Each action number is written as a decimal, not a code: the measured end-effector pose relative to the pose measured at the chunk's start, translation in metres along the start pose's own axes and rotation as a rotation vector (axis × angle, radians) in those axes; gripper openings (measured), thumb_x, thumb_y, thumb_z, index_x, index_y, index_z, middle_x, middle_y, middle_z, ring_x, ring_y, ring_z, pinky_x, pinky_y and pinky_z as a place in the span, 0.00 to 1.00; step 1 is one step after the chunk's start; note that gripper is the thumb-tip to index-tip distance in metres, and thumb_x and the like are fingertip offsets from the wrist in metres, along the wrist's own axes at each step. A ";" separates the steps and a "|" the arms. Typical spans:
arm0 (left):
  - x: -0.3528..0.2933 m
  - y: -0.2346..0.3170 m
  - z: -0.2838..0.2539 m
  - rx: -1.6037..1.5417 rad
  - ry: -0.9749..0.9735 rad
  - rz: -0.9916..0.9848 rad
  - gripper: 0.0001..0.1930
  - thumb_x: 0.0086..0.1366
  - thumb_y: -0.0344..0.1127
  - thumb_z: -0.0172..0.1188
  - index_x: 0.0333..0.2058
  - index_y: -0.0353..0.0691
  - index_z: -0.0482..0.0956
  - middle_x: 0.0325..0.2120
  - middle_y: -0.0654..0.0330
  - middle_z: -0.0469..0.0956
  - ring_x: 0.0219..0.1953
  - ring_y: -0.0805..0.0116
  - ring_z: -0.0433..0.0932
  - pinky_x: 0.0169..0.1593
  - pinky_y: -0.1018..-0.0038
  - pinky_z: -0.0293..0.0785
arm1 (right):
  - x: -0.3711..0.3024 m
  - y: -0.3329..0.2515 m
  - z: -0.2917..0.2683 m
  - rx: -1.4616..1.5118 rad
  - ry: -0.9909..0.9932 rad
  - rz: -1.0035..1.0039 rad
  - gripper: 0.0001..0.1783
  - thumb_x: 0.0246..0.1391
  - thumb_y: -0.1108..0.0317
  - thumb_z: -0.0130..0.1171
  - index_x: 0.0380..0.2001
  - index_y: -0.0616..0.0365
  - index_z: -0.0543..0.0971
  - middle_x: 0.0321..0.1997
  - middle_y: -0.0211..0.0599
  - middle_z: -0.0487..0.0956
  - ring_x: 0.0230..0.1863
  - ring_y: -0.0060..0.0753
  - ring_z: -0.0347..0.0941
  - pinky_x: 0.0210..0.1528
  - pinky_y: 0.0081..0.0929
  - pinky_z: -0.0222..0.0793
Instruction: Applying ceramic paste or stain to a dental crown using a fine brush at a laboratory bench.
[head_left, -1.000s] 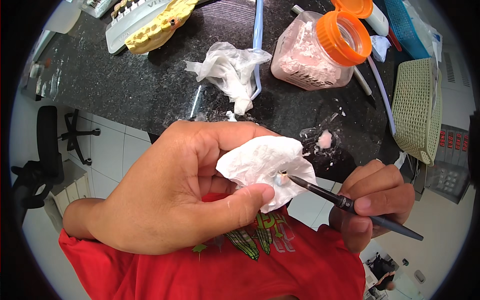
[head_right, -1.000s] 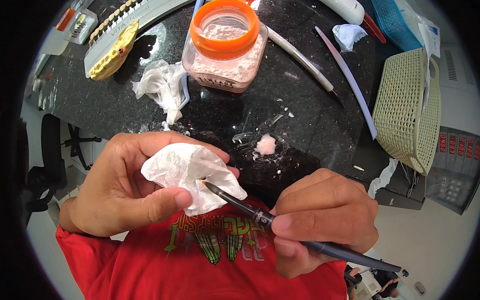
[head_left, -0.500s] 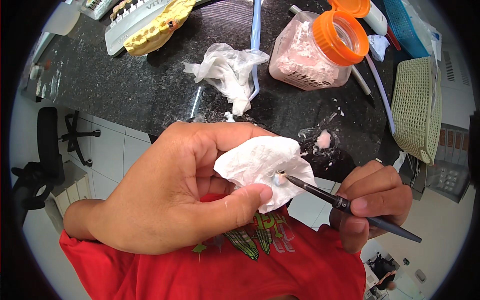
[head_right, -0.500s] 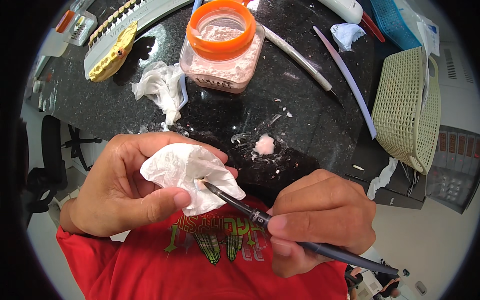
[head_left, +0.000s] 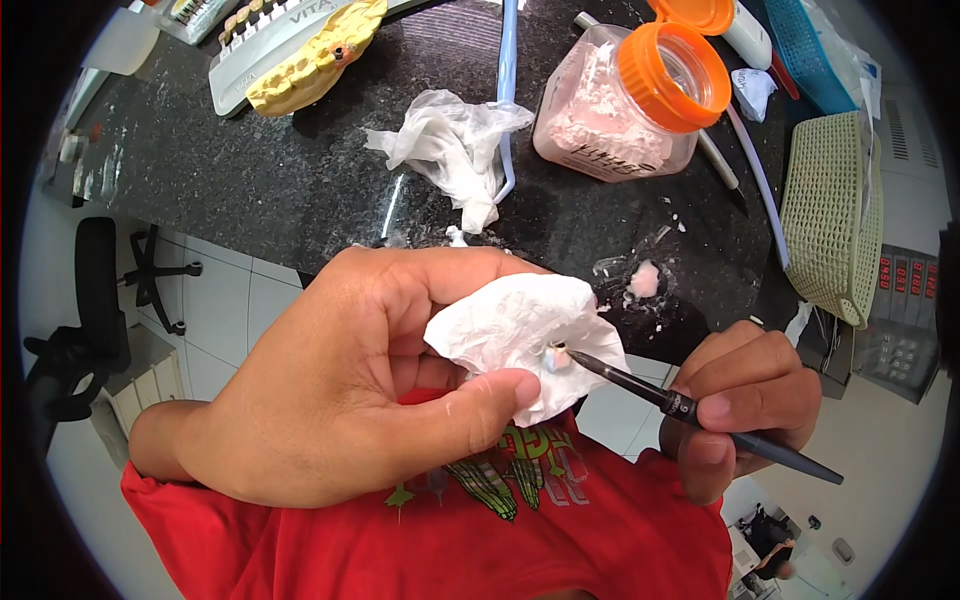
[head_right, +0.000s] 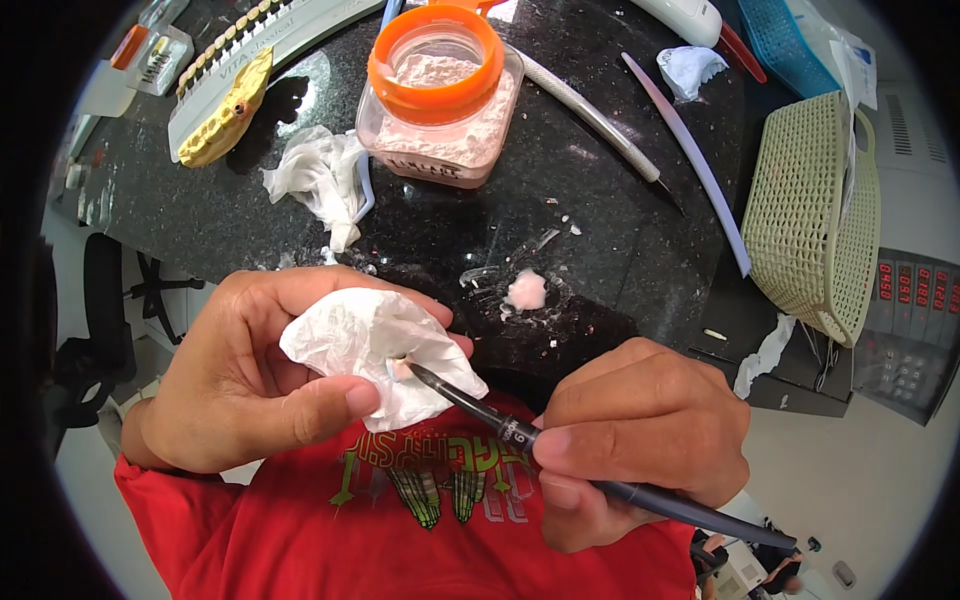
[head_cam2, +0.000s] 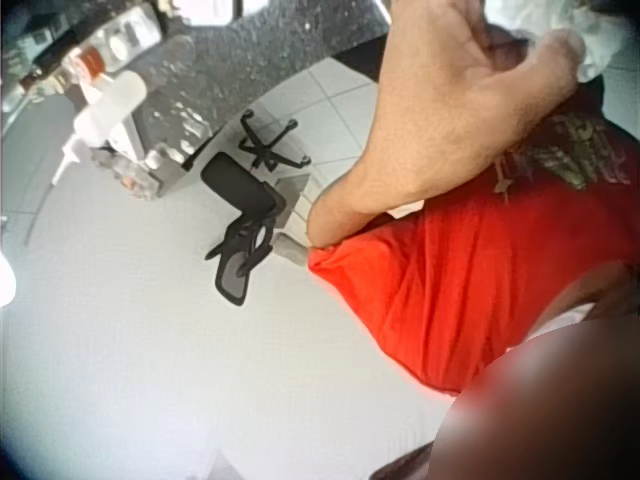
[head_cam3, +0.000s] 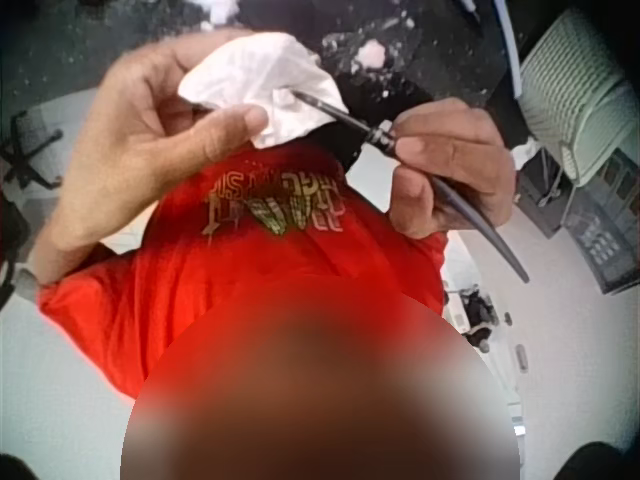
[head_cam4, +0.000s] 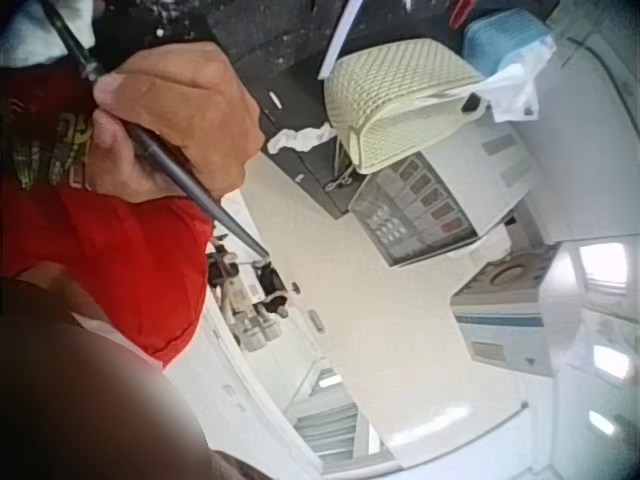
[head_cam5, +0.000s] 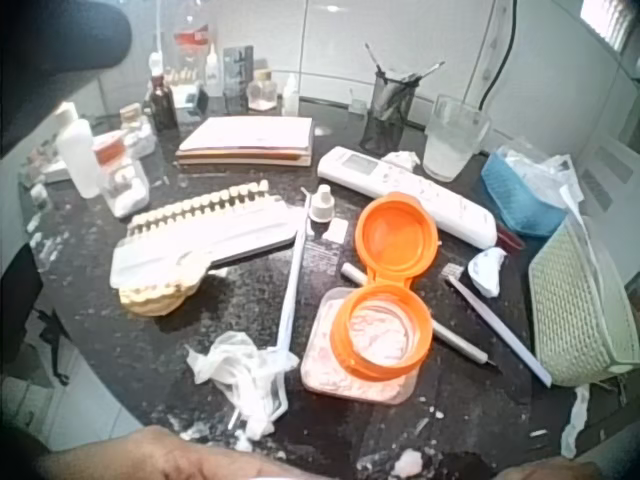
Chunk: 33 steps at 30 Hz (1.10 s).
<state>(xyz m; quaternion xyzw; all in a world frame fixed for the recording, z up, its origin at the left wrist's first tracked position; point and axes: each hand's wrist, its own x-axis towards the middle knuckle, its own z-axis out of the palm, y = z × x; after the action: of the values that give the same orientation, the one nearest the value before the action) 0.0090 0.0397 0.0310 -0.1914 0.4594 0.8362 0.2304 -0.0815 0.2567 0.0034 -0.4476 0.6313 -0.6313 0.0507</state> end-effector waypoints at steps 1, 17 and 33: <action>0.000 0.001 0.000 0.001 -0.002 -0.004 0.22 0.56 0.24 0.57 0.51 0.24 0.69 0.46 0.46 0.76 0.51 0.64 0.75 0.57 0.69 0.68 | 0.000 -0.001 0.000 -0.002 0.000 0.001 0.12 0.38 0.77 0.64 0.30 0.62 0.76 0.23 0.38 0.75 0.18 0.27 0.73 0.21 0.18 0.71; 0.000 -0.002 -0.001 -0.007 0.000 0.004 0.22 0.56 0.23 0.57 0.51 0.24 0.69 0.45 0.46 0.76 0.50 0.64 0.75 0.57 0.69 0.68 | 0.000 -0.001 -0.002 0.013 0.008 -0.001 0.12 0.37 0.77 0.64 0.30 0.62 0.76 0.24 0.38 0.75 0.19 0.27 0.74 0.22 0.18 0.72; 0.000 -0.001 -0.001 -0.009 -0.001 0.009 0.22 0.56 0.24 0.58 0.51 0.24 0.69 0.45 0.46 0.76 0.50 0.64 0.76 0.56 0.70 0.69 | 0.002 -0.002 -0.004 0.010 -0.053 0.006 0.14 0.36 0.78 0.64 0.31 0.61 0.76 0.25 0.37 0.75 0.19 0.27 0.73 0.21 0.18 0.72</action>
<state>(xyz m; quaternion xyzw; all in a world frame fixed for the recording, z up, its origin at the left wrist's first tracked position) 0.0100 0.0394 0.0302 -0.1900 0.4564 0.8394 0.2259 -0.0840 0.2589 0.0066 -0.4618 0.6281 -0.6222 0.0716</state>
